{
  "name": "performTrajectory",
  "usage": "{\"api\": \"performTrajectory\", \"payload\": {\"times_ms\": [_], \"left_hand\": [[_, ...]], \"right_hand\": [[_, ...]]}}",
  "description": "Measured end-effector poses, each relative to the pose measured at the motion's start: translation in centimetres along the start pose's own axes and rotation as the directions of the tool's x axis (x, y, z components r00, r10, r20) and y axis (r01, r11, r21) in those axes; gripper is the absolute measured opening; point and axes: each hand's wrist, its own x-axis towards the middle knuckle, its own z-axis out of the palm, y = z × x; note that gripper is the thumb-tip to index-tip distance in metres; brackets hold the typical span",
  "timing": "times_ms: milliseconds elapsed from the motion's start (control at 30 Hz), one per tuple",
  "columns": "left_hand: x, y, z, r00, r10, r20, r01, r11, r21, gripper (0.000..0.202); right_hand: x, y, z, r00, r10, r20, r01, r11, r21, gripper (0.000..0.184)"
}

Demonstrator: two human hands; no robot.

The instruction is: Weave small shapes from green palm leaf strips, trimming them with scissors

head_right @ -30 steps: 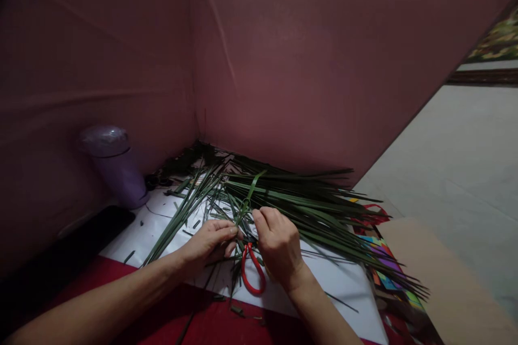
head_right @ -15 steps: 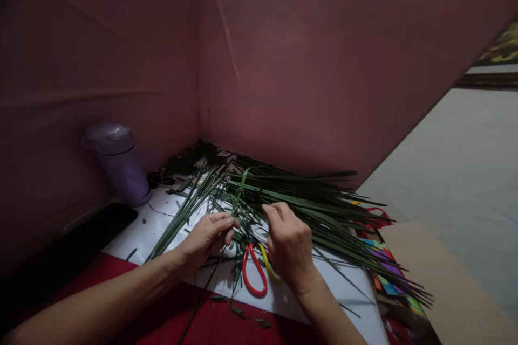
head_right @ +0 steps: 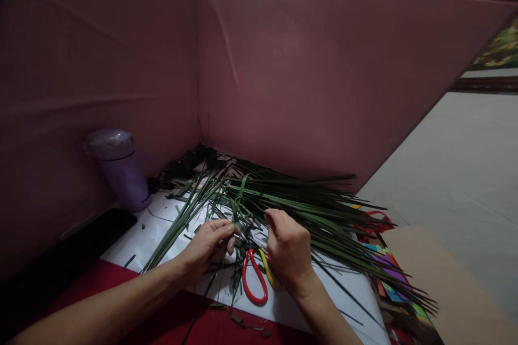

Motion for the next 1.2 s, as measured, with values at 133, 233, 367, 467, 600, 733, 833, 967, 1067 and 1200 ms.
{"api": "performTrajectory", "payload": {"times_ms": [133,233,367,467,600,733,833,967,1067,1200], "left_hand": [[-0.3,0.3,0.5,0.997,-0.064,0.032,0.064,0.998,0.021,0.022],[-0.4,0.2,0.8,0.995,-0.078,0.061,0.076,0.997,0.034,0.023],[-0.4,-0.7,0.9,0.993,-0.044,0.112,0.045,0.999,-0.001,0.021],[-0.4,-1.3,1.0,0.990,-0.030,0.138,0.031,0.999,-0.012,0.023],[-0.4,-1.3,1.0,0.993,-0.016,0.113,0.020,0.999,-0.031,0.022],[-0.2,-1.1,0.8,0.996,0.033,0.082,-0.035,0.999,0.019,0.020],[-0.1,-1.1,0.7,0.994,0.099,0.046,-0.104,0.990,0.098,0.016],[-0.3,-1.2,0.6,0.984,0.179,0.021,-0.178,0.953,0.246,0.016],[-0.6,-1.6,0.6,0.981,0.195,0.018,-0.191,0.927,0.322,0.017],[-0.7,-1.8,0.7,0.986,0.169,0.012,-0.160,0.906,0.391,0.022]], "right_hand": [[-0.3,-0.8,0.5,0.998,0.065,0.019,-0.067,0.990,0.124,0.010],[-0.4,-1.3,0.6,0.998,0.052,0.038,-0.059,0.980,0.190,0.011],[-0.6,-2.0,0.7,0.999,-0.015,0.032,0.008,0.982,0.191,0.018],[-0.9,-2.4,0.8,0.995,-0.066,0.071,0.060,0.994,0.095,0.021],[-1.4,-2.8,1.2,0.979,-0.160,0.123,0.164,0.986,-0.026,0.023],[-1.6,-3.0,1.6,0.968,-0.212,0.132,0.215,0.977,-0.005,0.027],[-1.6,-3.2,1.8,0.960,-0.220,0.171,0.220,0.975,0.021,0.029],[-1.6,-3.3,2.2,0.965,-0.196,0.172,0.192,0.981,0.036,0.022],[-1.7,-3.3,2.4,0.974,-0.164,0.158,0.159,0.986,0.044,0.015],[-1.7,-3.3,2.2,0.989,-0.052,0.142,0.037,0.994,0.105,0.012]]}}
